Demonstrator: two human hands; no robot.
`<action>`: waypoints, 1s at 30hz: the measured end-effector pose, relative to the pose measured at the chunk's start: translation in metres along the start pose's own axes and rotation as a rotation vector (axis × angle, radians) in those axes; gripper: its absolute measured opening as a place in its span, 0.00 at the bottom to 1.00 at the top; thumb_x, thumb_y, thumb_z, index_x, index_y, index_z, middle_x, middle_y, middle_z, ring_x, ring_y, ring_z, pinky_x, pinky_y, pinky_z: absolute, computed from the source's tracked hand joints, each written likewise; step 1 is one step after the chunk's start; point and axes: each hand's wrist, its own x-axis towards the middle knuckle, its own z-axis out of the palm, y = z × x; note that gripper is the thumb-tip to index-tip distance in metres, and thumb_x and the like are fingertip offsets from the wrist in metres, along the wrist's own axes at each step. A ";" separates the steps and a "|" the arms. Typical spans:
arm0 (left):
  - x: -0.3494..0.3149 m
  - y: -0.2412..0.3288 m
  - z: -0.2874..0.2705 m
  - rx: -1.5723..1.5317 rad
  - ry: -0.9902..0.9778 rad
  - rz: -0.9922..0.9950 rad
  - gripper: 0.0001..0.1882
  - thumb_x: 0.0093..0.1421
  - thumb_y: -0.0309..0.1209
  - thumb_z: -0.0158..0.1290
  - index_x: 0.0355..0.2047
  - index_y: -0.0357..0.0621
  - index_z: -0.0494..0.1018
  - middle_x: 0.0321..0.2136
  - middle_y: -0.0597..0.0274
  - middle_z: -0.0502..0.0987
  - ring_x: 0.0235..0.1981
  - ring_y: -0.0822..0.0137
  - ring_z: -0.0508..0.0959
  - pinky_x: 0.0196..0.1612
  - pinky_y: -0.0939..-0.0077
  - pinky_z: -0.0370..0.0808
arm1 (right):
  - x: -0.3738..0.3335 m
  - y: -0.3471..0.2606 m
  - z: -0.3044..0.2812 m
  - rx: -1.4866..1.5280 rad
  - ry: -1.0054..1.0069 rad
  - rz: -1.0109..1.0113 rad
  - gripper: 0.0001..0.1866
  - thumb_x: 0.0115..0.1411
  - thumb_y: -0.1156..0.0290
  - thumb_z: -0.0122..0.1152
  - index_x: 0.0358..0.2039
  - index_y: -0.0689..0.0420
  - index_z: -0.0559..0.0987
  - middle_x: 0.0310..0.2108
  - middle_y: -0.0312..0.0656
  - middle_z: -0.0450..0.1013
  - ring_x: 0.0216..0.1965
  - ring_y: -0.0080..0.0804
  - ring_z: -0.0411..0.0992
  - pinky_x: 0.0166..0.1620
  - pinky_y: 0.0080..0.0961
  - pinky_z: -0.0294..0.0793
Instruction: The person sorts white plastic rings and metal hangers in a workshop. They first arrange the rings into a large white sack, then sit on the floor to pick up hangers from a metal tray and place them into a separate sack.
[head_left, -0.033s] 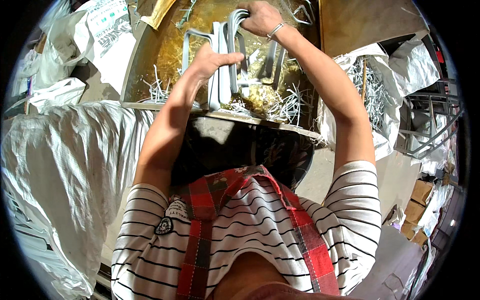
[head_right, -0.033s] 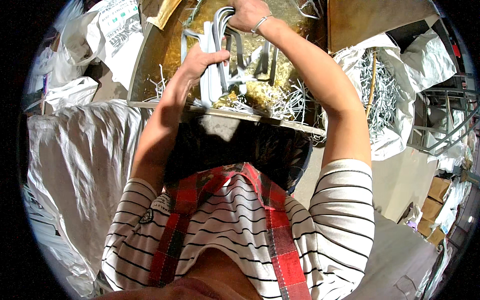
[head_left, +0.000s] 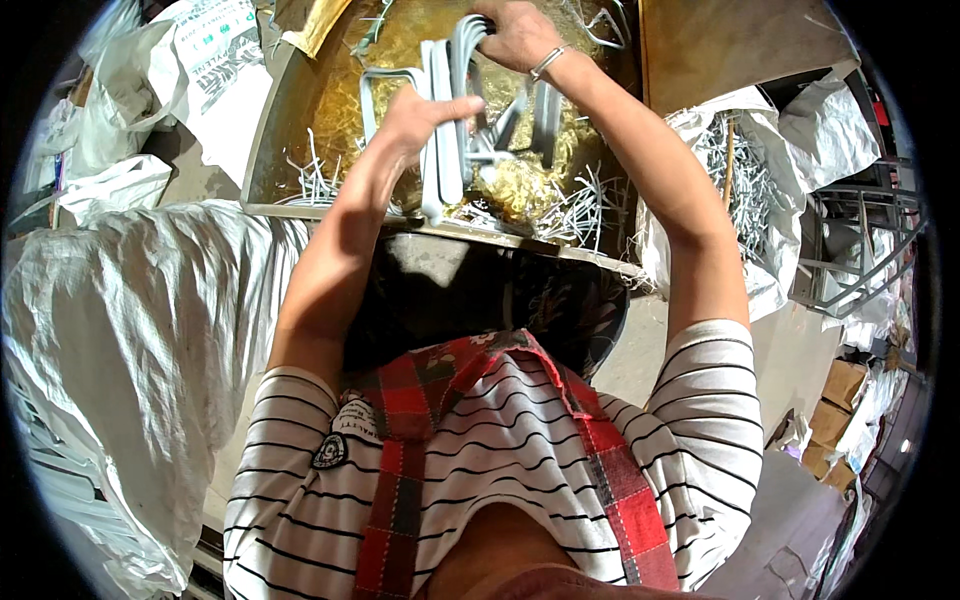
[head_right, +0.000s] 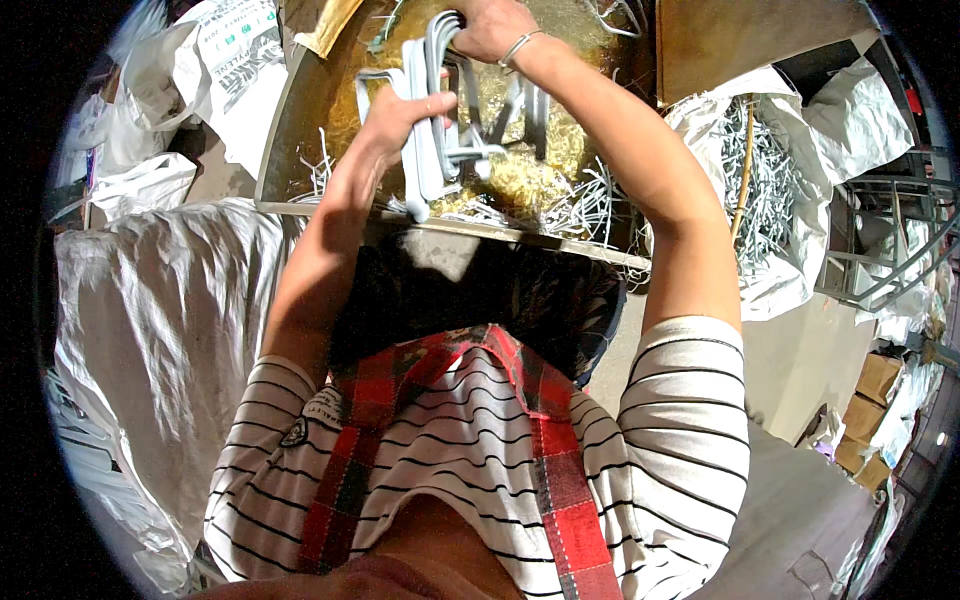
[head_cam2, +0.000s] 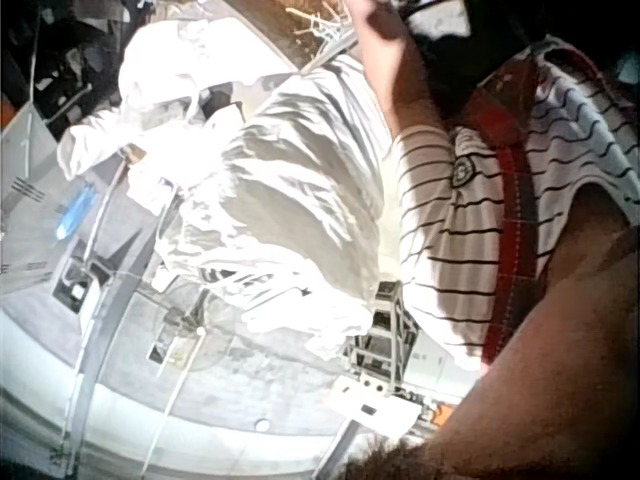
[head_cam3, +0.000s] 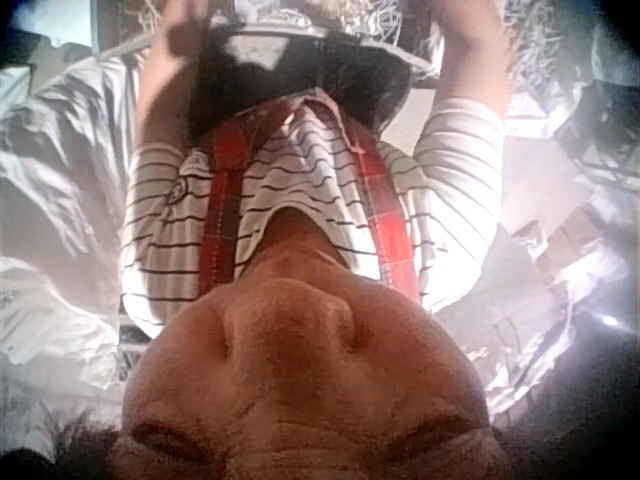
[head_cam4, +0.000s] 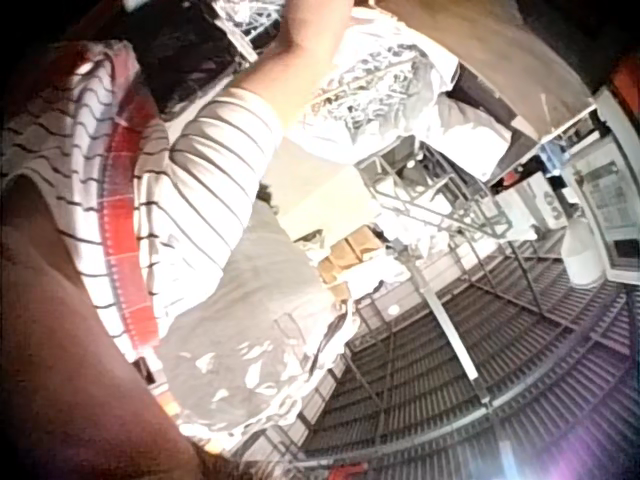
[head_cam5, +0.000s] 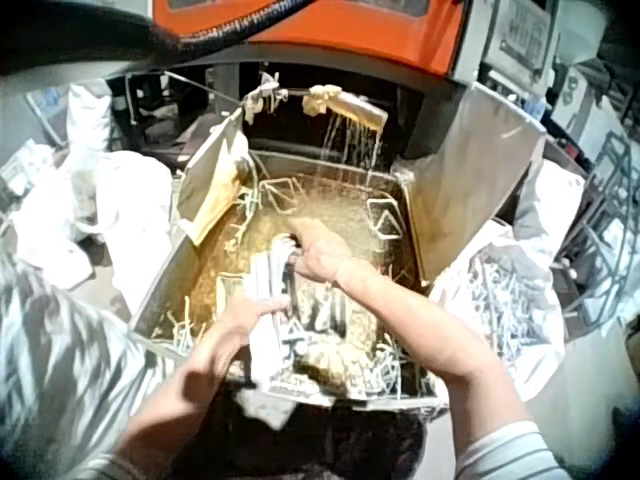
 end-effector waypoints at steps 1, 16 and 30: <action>-0.004 0.005 -0.001 -0.185 0.052 -0.072 0.19 0.48 0.28 0.60 0.39 0.33 0.70 0.26 0.55 0.75 0.21 0.70 0.76 0.24 0.77 0.76 | -0.002 0.002 0.006 -0.109 0.264 -0.216 0.22 0.50 0.63 0.54 0.43 0.65 0.71 0.37 0.54 0.73 0.38 0.50 0.71 0.44 0.33 0.71; 0.008 -0.010 -0.082 -0.849 0.437 0.096 0.11 0.52 0.33 0.58 0.28 0.38 0.70 0.19 0.62 0.71 0.20 0.67 0.73 0.27 0.71 0.75 | -0.084 -0.084 -0.008 -0.191 -0.965 -0.169 0.10 0.49 0.65 0.57 0.23 0.59 0.72 0.15 0.41 0.67 0.25 0.36 0.69 0.29 0.28 0.71; 0.012 -0.011 -0.113 -1.042 0.638 0.132 0.09 0.56 0.31 0.53 0.30 0.39 0.68 0.23 0.59 0.71 0.26 0.64 0.73 0.35 0.65 0.75 | -0.115 -0.037 0.069 -0.017 -1.149 0.186 0.29 0.47 0.82 0.55 0.52 0.59 0.64 0.49 0.47 0.65 0.51 0.36 0.64 0.51 0.29 0.69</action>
